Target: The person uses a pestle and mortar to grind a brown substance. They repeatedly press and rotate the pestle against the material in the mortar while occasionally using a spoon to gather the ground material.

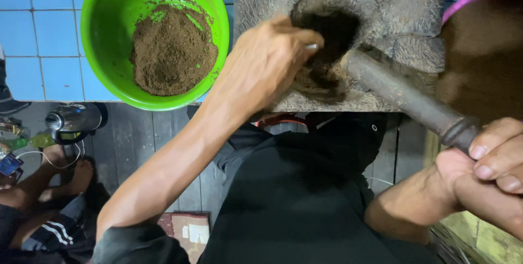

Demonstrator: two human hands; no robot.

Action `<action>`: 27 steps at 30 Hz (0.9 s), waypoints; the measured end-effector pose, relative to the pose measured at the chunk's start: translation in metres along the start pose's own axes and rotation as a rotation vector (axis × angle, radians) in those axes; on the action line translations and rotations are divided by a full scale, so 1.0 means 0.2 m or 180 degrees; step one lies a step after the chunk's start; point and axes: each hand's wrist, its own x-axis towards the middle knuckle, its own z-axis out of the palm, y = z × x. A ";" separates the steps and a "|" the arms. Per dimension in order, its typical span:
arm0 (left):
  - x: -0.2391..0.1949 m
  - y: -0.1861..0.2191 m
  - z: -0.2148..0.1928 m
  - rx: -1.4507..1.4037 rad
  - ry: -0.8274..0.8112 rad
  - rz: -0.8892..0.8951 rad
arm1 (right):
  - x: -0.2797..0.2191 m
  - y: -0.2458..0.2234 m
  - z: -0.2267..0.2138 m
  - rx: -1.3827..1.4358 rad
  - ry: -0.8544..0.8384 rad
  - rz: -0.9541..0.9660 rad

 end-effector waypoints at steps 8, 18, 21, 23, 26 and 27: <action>0.11 -0.10 0.36 0.0573 -0.0010 0.0335 | 0.03 -0.04 0.18 -0.0305 -0.0239 -0.0129; 0.12 -0.16 0.34 0.0380 0.0099 0.0076 | 0.10 -0.13 0.40 -0.0611 -0.1029 0.0184; 0.10 -0.18 0.26 0.0067 0.0286 0.0045 | 0.13 -0.03 0.37 -0.0393 -0.1130 0.0183; 0.09 -0.19 0.20 -0.0178 0.0472 -0.0061 | 0.15 -0.02 0.43 -0.0276 -0.0949 0.0041; 0.08 -0.20 0.18 -0.0447 0.0829 -0.0170 | 0.14 0.04 0.52 -0.0286 -0.1845 0.0186; 0.08 -0.20 0.18 -0.0468 0.0784 -0.0237 | 0.10 0.16 0.50 -0.0483 -0.2187 0.0046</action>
